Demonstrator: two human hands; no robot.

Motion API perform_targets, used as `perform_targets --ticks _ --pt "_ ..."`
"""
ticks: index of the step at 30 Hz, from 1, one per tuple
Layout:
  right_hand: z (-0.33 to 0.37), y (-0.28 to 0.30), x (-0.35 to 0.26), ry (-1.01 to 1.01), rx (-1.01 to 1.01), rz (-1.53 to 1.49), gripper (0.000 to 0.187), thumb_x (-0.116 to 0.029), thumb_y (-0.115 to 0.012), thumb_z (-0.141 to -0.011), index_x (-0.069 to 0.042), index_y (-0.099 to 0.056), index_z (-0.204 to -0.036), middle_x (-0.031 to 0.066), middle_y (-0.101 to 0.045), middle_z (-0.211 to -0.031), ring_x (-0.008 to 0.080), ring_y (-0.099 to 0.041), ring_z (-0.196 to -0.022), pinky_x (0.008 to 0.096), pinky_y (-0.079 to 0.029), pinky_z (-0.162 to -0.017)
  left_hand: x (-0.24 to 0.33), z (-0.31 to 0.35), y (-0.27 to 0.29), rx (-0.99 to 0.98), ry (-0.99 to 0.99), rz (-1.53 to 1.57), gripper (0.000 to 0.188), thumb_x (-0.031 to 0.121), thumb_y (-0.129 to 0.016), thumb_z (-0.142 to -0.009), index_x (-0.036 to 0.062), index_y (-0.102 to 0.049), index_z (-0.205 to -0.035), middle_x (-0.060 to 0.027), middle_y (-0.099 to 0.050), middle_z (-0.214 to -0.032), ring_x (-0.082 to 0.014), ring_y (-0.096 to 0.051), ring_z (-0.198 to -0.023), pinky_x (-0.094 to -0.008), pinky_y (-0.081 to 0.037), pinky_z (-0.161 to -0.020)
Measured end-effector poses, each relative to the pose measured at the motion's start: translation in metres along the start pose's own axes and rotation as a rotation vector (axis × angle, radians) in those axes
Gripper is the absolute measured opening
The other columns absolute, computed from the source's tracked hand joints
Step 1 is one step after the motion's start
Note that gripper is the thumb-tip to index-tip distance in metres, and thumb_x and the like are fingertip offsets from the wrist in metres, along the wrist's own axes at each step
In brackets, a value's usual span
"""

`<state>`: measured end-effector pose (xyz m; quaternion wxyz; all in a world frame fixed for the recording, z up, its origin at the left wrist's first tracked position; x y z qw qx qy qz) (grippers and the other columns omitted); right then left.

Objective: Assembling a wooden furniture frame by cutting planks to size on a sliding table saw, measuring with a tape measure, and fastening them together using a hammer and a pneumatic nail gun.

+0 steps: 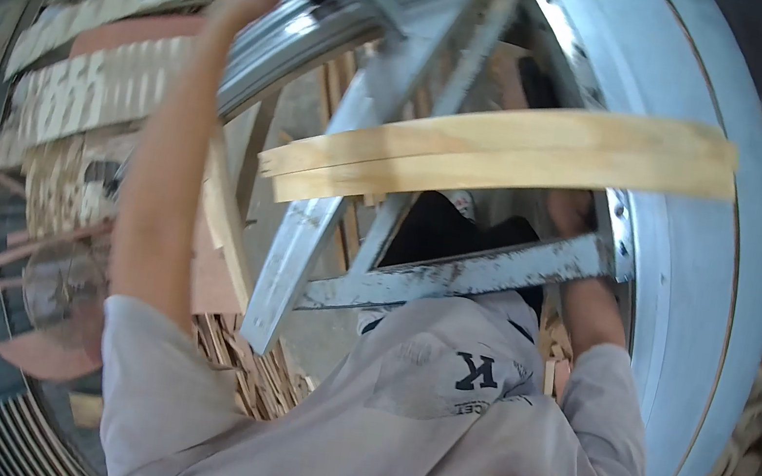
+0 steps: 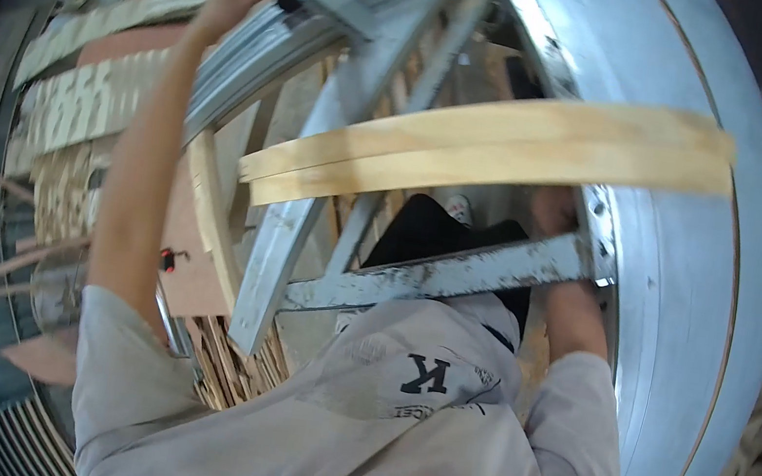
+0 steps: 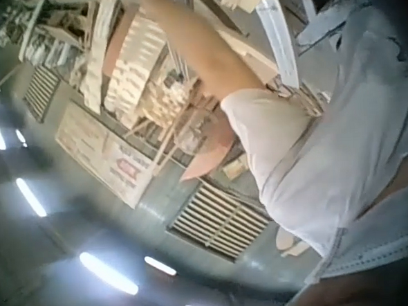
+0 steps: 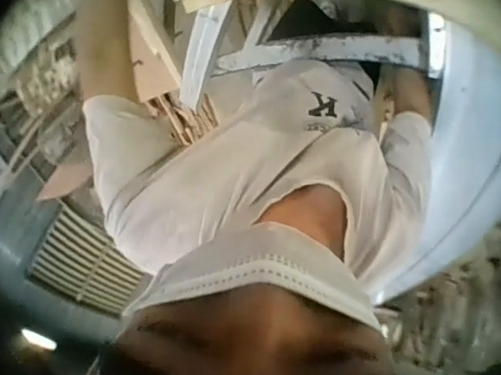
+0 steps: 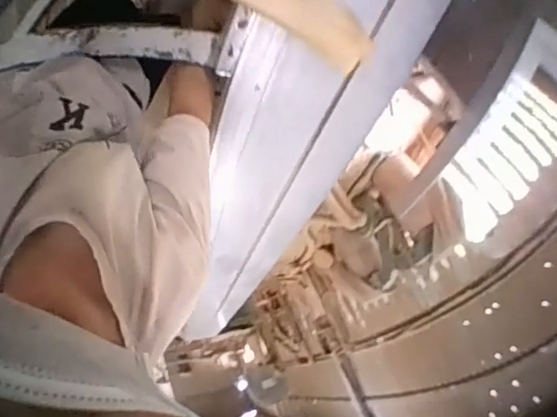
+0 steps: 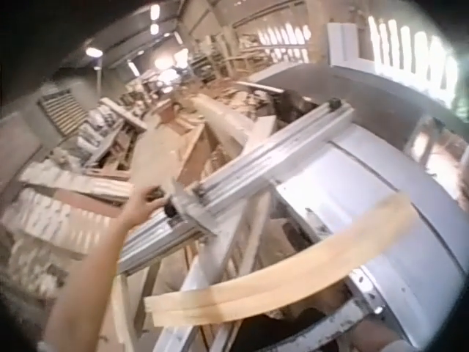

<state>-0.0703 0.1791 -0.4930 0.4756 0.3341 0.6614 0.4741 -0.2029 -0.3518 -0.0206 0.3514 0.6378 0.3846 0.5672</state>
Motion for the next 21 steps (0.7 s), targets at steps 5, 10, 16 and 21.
perform_targets --ticks 5,10,16,21 --pt "0.031 0.15 -0.088 -0.08 -0.239 -0.117 0.052 -0.016 -0.058 -0.08 -0.004 -0.051 -0.13 0.0277 -0.053 -0.126 0.044 -0.047 -0.121 0.0497 -0.044 -0.097 0.022 0.002 -0.033 0.704 0.499 0.031 0.036 0.032 -0.073 -0.077 0.0019 -0.066 -0.095 -0.0117 -0.067 -0.087 -0.0219 -0.064 -0.082 -0.0331 -0.05 -0.076" --pt "0.057 0.314 -0.139 -0.496 -1.388 -0.39 0.029 -0.015 -0.067 -0.082 0.0 -0.062 -0.106 0.0163 -0.065 -0.098 0.0228 -0.065 -0.082 0.0302 -0.051 -0.067 0.017 0.004 -0.009 0.783 0.397 0.253 0.015 0.015 -0.068 -0.072 0.0019 -0.066 -0.077 -0.0113 -0.065 -0.069 -0.0195 -0.063 -0.067 -0.0321 -0.049 -0.065" --pt "-0.097 0.393 -0.26 0.123 -0.287 -0.335 0.039 -0.015 -0.072 -0.077 0.0 -0.06 -0.111 0.017 -0.061 -0.108 0.0294 -0.059 -0.101 0.0381 -0.047 -0.084 0.004 -0.006 -0.014 0.59 0.105 0.33 0.012 0.011 -0.064 -0.071 0.0026 -0.066 -0.08 -0.0125 -0.066 -0.073 -0.0206 -0.064 -0.071 -0.0315 -0.05 -0.07" --pt "-0.166 0.326 -0.26 0.452 -0.175 -0.249 0.061 -0.037 -0.073 -0.069 -0.003 -0.058 -0.117 0.0165 -0.054 -0.12 0.0342 -0.05 -0.114 0.0485 -0.037 -0.095 -0.01 -0.025 -0.016 0.33 0.091 0.228 0.052 0.033 -0.073 -0.081 0.0035 -0.058 -0.122 -0.0124 -0.062 -0.111 -0.021 -0.058 -0.103 -0.0343 -0.046 -0.089"
Point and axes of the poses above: each hand's wrist, its own z-axis away from the middle knuckle, its own y-axis out of the back of the hand, x = y × z, the point moved 3 cm from there along -z, towards the middle knuckle
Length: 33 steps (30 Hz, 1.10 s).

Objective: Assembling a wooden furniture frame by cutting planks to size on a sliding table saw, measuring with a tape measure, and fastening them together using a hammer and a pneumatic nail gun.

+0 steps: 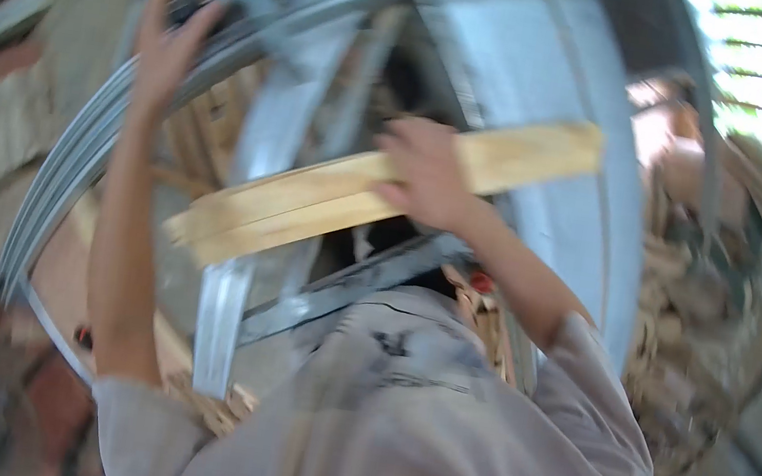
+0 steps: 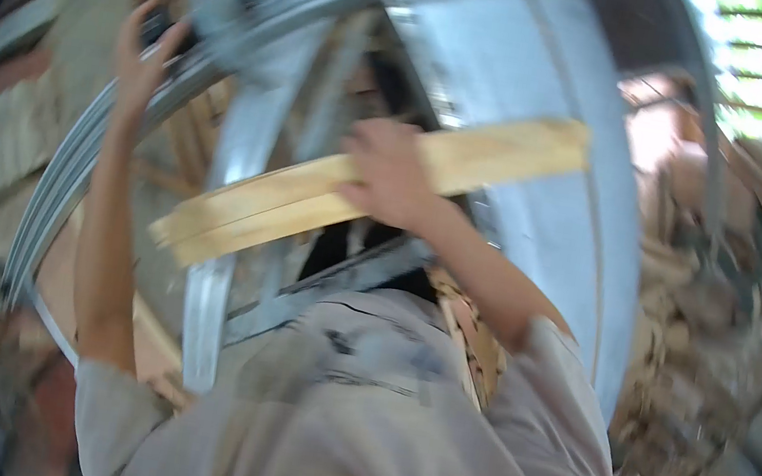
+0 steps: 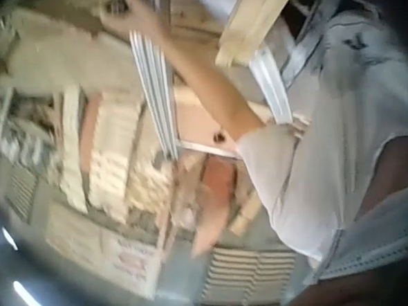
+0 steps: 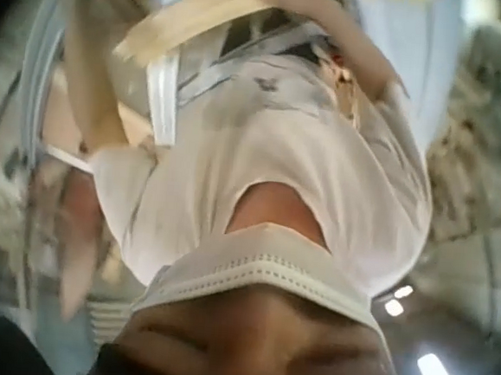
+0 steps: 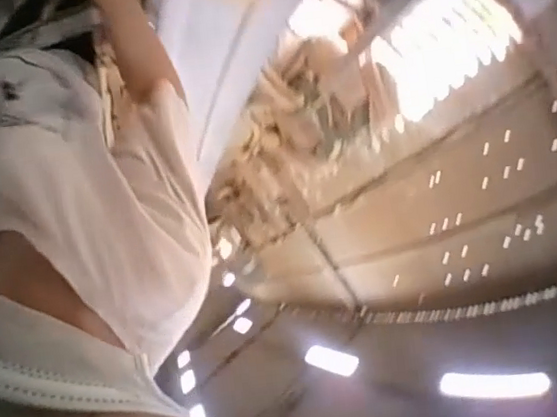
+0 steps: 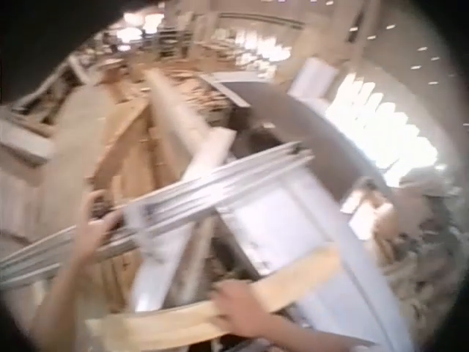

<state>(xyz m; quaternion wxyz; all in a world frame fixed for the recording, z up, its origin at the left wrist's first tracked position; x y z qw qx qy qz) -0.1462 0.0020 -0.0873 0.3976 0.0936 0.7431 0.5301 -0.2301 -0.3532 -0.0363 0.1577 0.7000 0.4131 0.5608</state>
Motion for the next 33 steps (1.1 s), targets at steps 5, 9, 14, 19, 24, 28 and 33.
perform_targets --ticks 5,9,14,19,24,28,33 --pt "-0.013 0.005 0.012 0.006 0.025 0.007 0.056 -0.047 -0.067 -0.079 -0.006 -0.057 -0.115 0.011 -0.055 -0.111 0.0271 -0.049 -0.108 0.0441 -0.033 -0.094 -0.103 0.139 0.061 -0.132 0.374 -0.093 0.046 0.025 -0.061 -0.095 -0.0041 -0.049 -0.128 -0.0125 -0.058 -0.123 -0.0194 -0.057 -0.111 -0.029 -0.045 -0.094" --pt "-0.014 0.009 0.016 -0.014 -0.038 0.0 0.061 -0.05 -0.067 -0.077 -0.006 -0.056 -0.117 0.0099 -0.056 -0.108 0.0262 -0.049 -0.106 0.0435 -0.033 -0.094 -0.078 0.205 0.093 -0.235 0.963 0.082 0.042 0.032 -0.061 -0.094 -0.0009 -0.056 -0.119 -0.0039 -0.059 -0.098 -0.0114 -0.055 -0.082 -0.0239 -0.047 -0.072" --pt "-0.024 0.044 0.025 0.026 0.029 0.028 0.055 -0.039 -0.077 -0.07 -0.009 -0.055 -0.11 0.0065 -0.058 -0.101 0.0256 -0.052 -0.095 0.0424 -0.035 -0.088 0.068 0.117 0.126 -0.499 0.744 -0.446 0.045 0.041 -0.051 -0.097 0.0033 -0.059 -0.119 -0.0083 -0.064 -0.113 -0.02 -0.062 -0.096 -0.0341 -0.049 -0.074" --pt "-0.052 0.227 0.02 0.042 0.617 -0.388 0.058 -0.025 -0.081 -0.075 -0.007 -0.052 -0.122 0.0104 -0.061 -0.111 0.0217 -0.06 -0.101 0.0374 -0.049 -0.084 0.139 0.068 0.211 0.227 -0.162 0.742 0.057 0.04 -0.043 -0.099 -0.0032 -0.041 -0.137 -0.0157 -0.051 -0.134 -0.023 -0.058 -0.107 -0.0343 -0.047 -0.093" --pt "-0.062 0.35 0.115 -0.088 0.827 -1.254 0.052 -0.038 -0.024 -0.103 0.004 -0.049 -0.119 0.0217 -0.061 -0.113 0.032 -0.062 -0.098 0.0439 -0.052 -0.085 0.263 0.002 -0.005 -0.084 -0.015 0.302 0.038 0.014 -0.064 -0.084 0.0034 -0.056 -0.12 -0.0122 -0.058 -0.122 -0.0244 -0.054 -0.116 -0.037 -0.044 -0.096" --pt "-0.077 0.289 0.197 -0.293 1.021 -1.53 0.049 -0.04 -0.03 -0.103 0.002 -0.045 -0.125 0.0207 -0.053 -0.124 0.0337 -0.053 -0.112 0.0533 -0.047 -0.096 0.317 -0.009 -0.129 -0.018 -0.436 -0.041 0.07 0.04 -0.075 -0.075 0.0038 -0.046 -0.127 -0.0174 -0.059 -0.114 -0.0324 -0.056 -0.107 -0.0422 -0.042 -0.095" --pt "-0.07 0.139 0.32 -0.798 0.772 -1.689 0.041 -0.033 -0.038 -0.103 0.001 -0.046 -0.125 0.0196 -0.053 -0.121 0.0343 -0.054 -0.112 0.0549 -0.047 -0.096 0.236 -0.025 -0.229 -0.394 -0.149 -0.203 0.047 0.043 -0.068 -0.081 0.0052 -0.056 -0.107 -0.0112 -0.064 -0.098 -0.0277 -0.062 -0.098 -0.0397 -0.046 -0.084"
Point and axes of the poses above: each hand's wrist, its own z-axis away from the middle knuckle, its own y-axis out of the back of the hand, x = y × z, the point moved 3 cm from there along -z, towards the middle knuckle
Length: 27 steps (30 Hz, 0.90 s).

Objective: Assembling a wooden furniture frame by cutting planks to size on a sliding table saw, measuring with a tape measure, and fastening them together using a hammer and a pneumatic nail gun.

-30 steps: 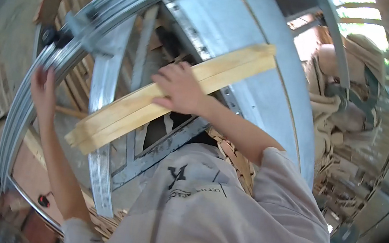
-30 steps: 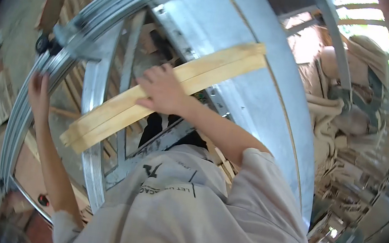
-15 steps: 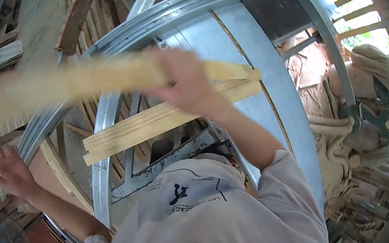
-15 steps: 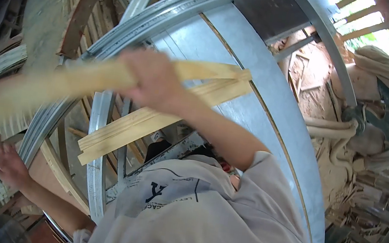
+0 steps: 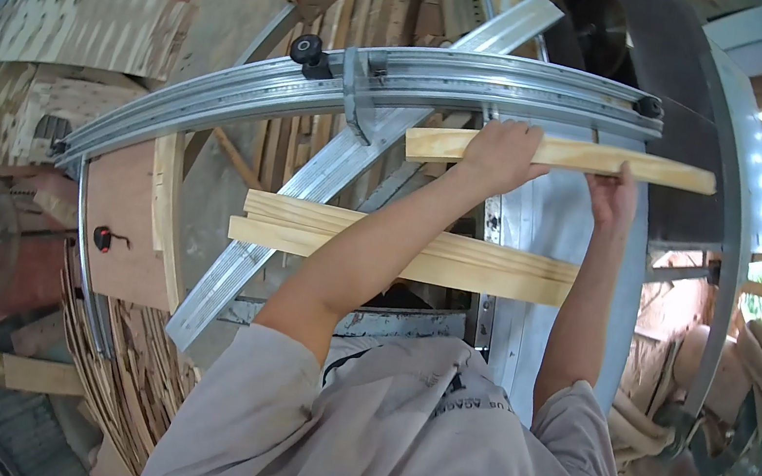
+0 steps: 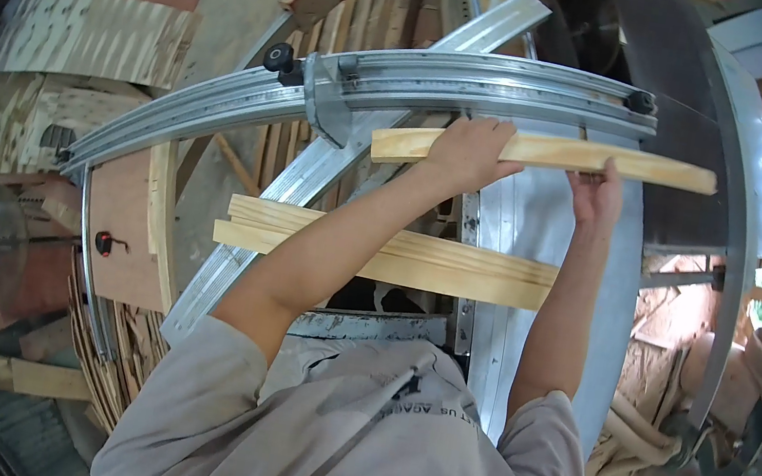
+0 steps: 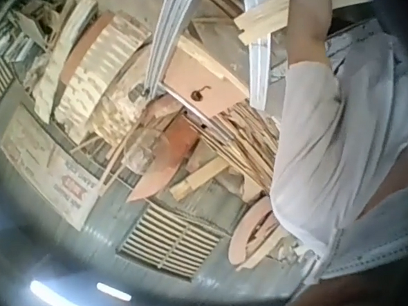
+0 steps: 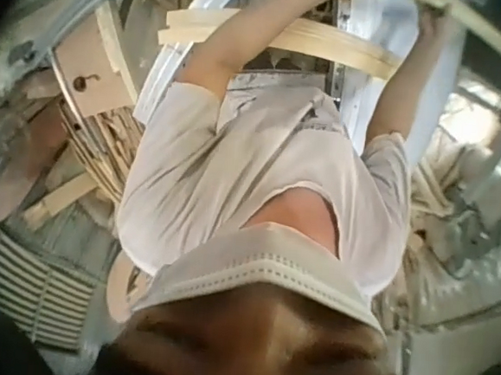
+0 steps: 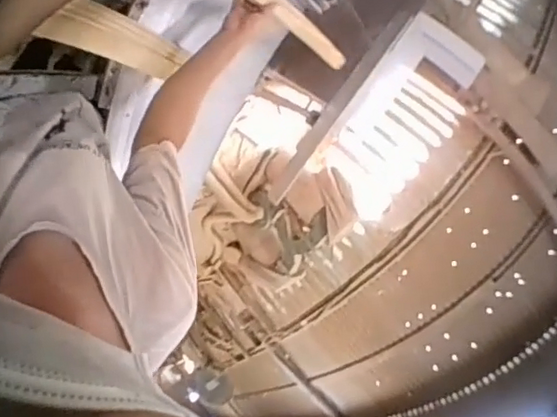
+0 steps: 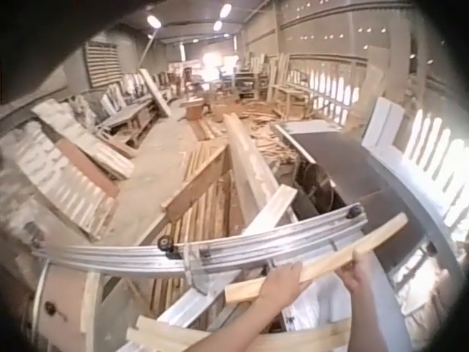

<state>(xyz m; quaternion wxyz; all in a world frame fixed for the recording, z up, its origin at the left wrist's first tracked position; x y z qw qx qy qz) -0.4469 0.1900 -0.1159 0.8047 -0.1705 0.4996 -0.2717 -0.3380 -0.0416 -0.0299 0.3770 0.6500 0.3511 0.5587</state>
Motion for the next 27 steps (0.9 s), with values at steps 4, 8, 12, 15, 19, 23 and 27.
perform_targets --ticks 4,8,12,15,19,23,27 --pt "-0.026 0.008 0.042 -0.252 0.015 0.307 0.044 -0.037 -0.045 -0.1 0.004 -0.05 -0.117 0.0188 -0.06 -0.105 0.0304 -0.063 -0.095 0.0464 -0.056 -0.082 -0.049 -0.004 -0.033 -0.023 0.043 -0.087 0.044 0.044 -0.067 -0.081 0.0062 -0.059 -0.103 -0.0101 -0.064 -0.099 -0.0263 -0.061 -0.098 -0.0385 -0.045 -0.085" --pt "-0.029 -0.014 0.044 -0.343 -0.057 0.833 0.055 -0.051 -0.053 -0.093 0.004 -0.057 -0.098 0.0099 -0.06 -0.073 0.0198 -0.06 -0.055 0.0342 -0.051 -0.047 -0.084 -0.006 -0.045 0.047 -0.017 -0.228 0.042 0.039 -0.072 -0.076 0.0075 -0.059 -0.101 -0.0073 -0.061 -0.096 -0.0224 -0.054 -0.1 -0.0363 -0.039 -0.086" --pt "-0.036 -0.016 0.041 -0.361 -0.07 0.936 0.048 -0.047 -0.049 -0.096 0.0 -0.058 -0.09 0.0057 -0.057 -0.065 0.0167 -0.057 -0.051 0.0298 -0.044 -0.044 -0.087 0.001 -0.04 0.189 -0.117 -0.262 0.043 0.036 -0.077 -0.068 0.0104 -0.061 -0.097 -0.0043 -0.053 -0.103 -0.0234 -0.051 -0.1 -0.0384 -0.038 -0.083" --pt "-0.035 -0.021 0.056 -0.329 -0.122 0.815 0.043 -0.043 -0.046 -0.097 -0.004 -0.057 -0.086 0.0034 -0.056 -0.063 0.0149 -0.053 -0.047 0.0287 -0.04 -0.042 -0.093 0.004 -0.024 0.312 -0.164 -0.306 0.044 0.034 -0.079 -0.065 0.0119 -0.06 -0.098 -0.0045 -0.052 -0.106 -0.0245 -0.049 -0.103 -0.0404 -0.036 -0.085" --pt "-0.037 -0.031 0.065 -0.305 -0.083 0.826 0.045 -0.045 -0.043 -0.098 -0.005 -0.056 -0.084 0.0032 -0.055 -0.06 0.0141 -0.052 -0.045 0.0285 -0.038 -0.04 -0.103 0.002 -0.007 0.376 -0.048 -0.278 0.075 0.035 -0.085 -0.058 0.0134 -0.053 -0.122 -0.0098 -0.049 -0.121 -0.0288 -0.044 -0.119 -0.0504 -0.03 -0.101" --pt "-0.038 -0.029 0.056 -0.196 0.018 0.884 0.054 -0.049 -0.039 -0.099 -0.006 -0.057 -0.072 0.0025 -0.05 -0.052 0.0132 -0.047 -0.038 0.0291 -0.033 -0.034 -0.097 -0.009 -0.008 0.21 0.059 -0.251 0.088 0.035 -0.086 -0.058 0.0141 -0.045 -0.133 -0.013 -0.046 -0.13 -0.0319 -0.042 -0.124 -0.0579 -0.028 -0.106" --pt "-0.04 -0.05 0.09 -0.238 -0.07 0.845 0.054 -0.049 -0.04 -0.099 -0.005 -0.057 -0.073 0.0025 -0.049 -0.051 0.0142 -0.047 -0.038 0.0289 -0.038 -0.036 -0.119 0.007 -0.001 0.226 0.092 -0.323 0.089 0.037 -0.086 -0.059 0.0129 -0.046 -0.134 -0.0134 -0.046 -0.129 -0.0309 -0.042 -0.124 -0.0581 -0.028 -0.105"
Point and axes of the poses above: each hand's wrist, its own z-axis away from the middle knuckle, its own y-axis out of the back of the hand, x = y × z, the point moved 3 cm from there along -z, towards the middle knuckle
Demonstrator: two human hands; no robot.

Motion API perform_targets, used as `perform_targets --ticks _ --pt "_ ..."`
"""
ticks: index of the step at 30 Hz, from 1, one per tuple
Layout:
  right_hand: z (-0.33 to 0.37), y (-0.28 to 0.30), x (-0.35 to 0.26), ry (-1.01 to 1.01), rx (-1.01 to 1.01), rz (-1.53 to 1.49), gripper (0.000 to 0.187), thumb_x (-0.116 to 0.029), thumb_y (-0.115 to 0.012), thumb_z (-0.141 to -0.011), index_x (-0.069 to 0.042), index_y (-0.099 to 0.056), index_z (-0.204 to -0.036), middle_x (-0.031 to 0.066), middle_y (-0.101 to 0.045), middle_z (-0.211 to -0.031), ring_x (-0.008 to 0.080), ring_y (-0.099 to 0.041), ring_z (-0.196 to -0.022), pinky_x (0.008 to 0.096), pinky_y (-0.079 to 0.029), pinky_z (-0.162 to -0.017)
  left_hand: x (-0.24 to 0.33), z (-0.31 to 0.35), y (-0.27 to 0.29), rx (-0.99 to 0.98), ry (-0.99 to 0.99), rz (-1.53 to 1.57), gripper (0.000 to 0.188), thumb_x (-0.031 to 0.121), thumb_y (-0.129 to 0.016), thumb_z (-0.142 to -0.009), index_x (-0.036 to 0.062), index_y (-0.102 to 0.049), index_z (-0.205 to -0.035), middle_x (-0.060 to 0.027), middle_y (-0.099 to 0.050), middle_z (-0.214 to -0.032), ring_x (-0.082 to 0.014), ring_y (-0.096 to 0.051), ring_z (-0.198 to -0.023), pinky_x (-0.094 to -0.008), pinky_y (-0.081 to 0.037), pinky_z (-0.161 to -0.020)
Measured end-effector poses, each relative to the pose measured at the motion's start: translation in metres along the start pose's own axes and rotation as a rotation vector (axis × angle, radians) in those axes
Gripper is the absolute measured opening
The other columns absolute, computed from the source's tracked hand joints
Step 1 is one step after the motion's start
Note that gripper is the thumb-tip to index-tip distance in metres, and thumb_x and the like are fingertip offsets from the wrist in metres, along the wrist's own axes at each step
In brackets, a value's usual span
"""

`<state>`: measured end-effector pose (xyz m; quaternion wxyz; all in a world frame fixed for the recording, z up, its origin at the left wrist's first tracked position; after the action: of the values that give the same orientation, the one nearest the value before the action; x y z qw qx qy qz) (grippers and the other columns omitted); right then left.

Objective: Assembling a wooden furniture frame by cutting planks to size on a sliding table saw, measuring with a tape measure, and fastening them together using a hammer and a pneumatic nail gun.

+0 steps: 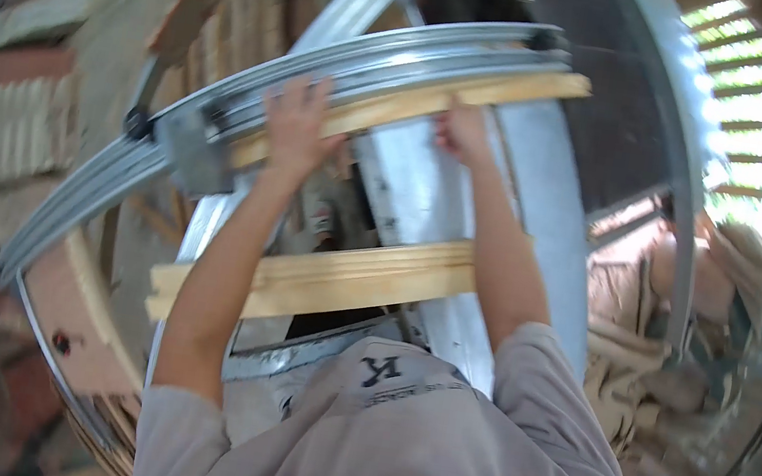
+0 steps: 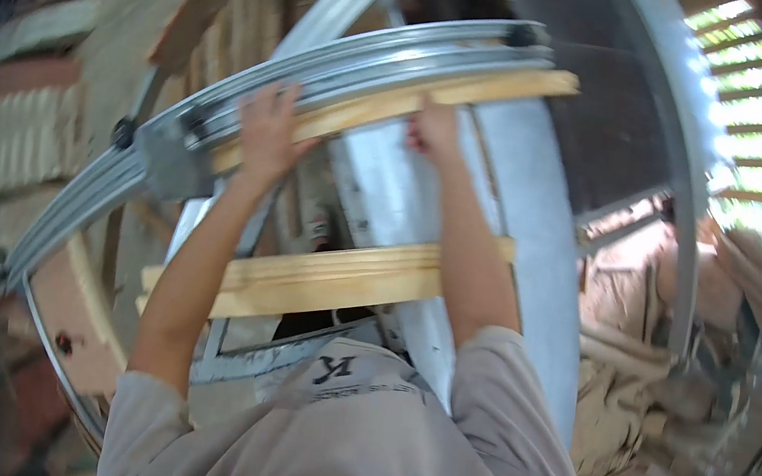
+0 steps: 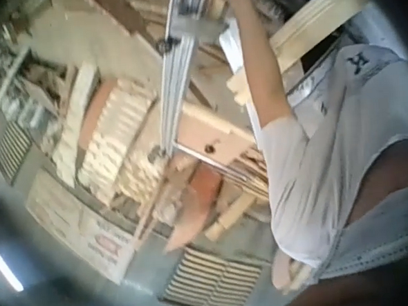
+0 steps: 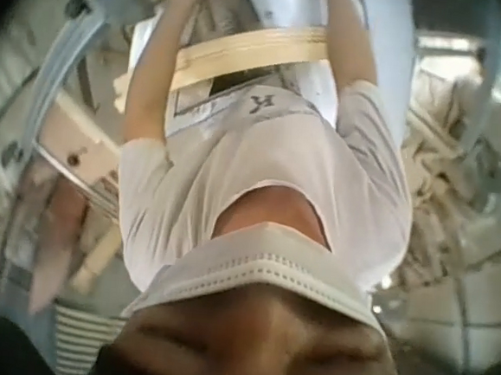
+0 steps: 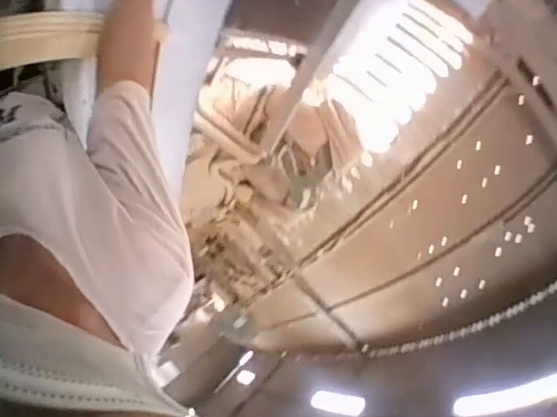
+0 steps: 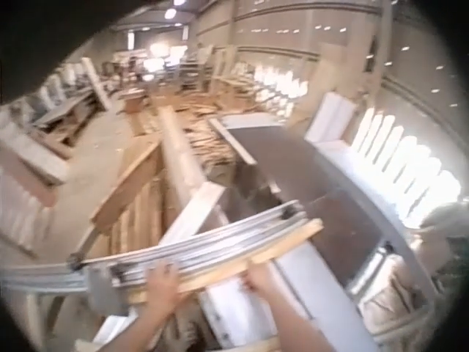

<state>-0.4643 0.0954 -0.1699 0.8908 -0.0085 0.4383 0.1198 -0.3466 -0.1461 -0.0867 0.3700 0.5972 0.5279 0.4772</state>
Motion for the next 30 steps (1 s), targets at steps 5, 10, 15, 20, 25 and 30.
perform_targets --ticks 5,10,15,20,25,30 --pt "0.017 0.0 -0.024 -0.037 0.06 -0.055 0.053 -0.046 -0.041 -0.099 -0.002 -0.057 -0.075 0.0069 -0.053 -0.054 0.0174 -0.049 -0.038 0.0316 -0.035 -0.034 0.006 -0.008 0.008 0.044 -0.034 -0.004 0.093 0.036 -0.087 -0.059 0.0101 -0.043 -0.136 -0.0133 -0.046 -0.127 -0.0311 -0.042 -0.122 -0.0564 -0.027 -0.104" --pt "0.014 0.001 -0.024 -0.058 0.011 -0.057 0.053 -0.046 -0.04 -0.099 0.001 -0.057 -0.079 0.0086 -0.055 -0.056 0.0177 -0.051 -0.039 0.032 -0.035 -0.035 0.01 -0.005 0.01 0.065 -0.037 -0.016 0.094 0.036 -0.087 -0.059 0.0094 -0.042 -0.137 -0.0128 -0.045 -0.128 -0.031 -0.041 -0.122 -0.0557 -0.026 -0.105" --pt "0.015 0.0 -0.025 -0.031 0.017 -0.049 0.054 -0.045 -0.04 -0.099 0.002 -0.058 -0.078 0.0113 -0.058 -0.058 0.0203 -0.053 -0.039 0.0336 -0.036 -0.035 0.012 -0.001 0.012 0.068 -0.017 -0.031 0.094 0.035 -0.087 -0.059 0.0087 -0.041 -0.137 -0.0142 -0.045 -0.128 -0.0315 -0.04 -0.123 -0.0561 -0.026 -0.105" --pt "0.014 0.001 -0.024 -0.026 0.002 -0.054 0.055 -0.046 -0.039 -0.099 0.002 -0.058 -0.079 0.0112 -0.058 -0.059 0.0203 -0.054 -0.04 0.0342 -0.036 -0.036 0.013 0.003 0.012 0.078 0.0 -0.048 0.092 0.034 -0.087 -0.06 0.0084 -0.042 -0.136 -0.0144 -0.045 -0.128 -0.0314 -0.04 -0.124 -0.0562 -0.025 -0.106" --pt "0.015 0.004 -0.027 0.0 0.004 -0.036 0.055 -0.046 -0.039 -0.099 0.001 -0.059 -0.08 0.0112 -0.058 -0.059 0.0204 -0.055 -0.042 0.034 -0.037 -0.037 0.016 0.002 0.011 0.105 -0.008 -0.057 0.091 0.035 -0.087 -0.06 0.0095 -0.042 -0.136 -0.0139 -0.045 -0.128 -0.0312 -0.041 -0.124 -0.0544 -0.025 -0.107" --pt "0.016 -0.012 -0.021 0.045 0.01 -0.057 0.055 -0.045 -0.038 -0.099 0.002 -0.059 -0.079 0.0117 -0.059 -0.059 0.0205 -0.056 -0.041 0.0343 -0.039 -0.036 0.005 0.009 0.011 0.112 0.026 -0.092 0.09 0.035 -0.087 -0.059 0.0105 -0.044 -0.135 -0.0135 -0.046 -0.127 -0.0311 -0.041 -0.123 -0.0538 -0.026 -0.107"
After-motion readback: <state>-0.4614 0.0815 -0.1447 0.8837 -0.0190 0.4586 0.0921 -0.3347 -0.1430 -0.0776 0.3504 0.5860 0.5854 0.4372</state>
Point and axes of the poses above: each hand's wrist, its own z-axis away from the middle knuckle, its own y-axis out of the back of the hand, x = y × z, the point moved 3 cm from there along -z, towards the middle knuckle
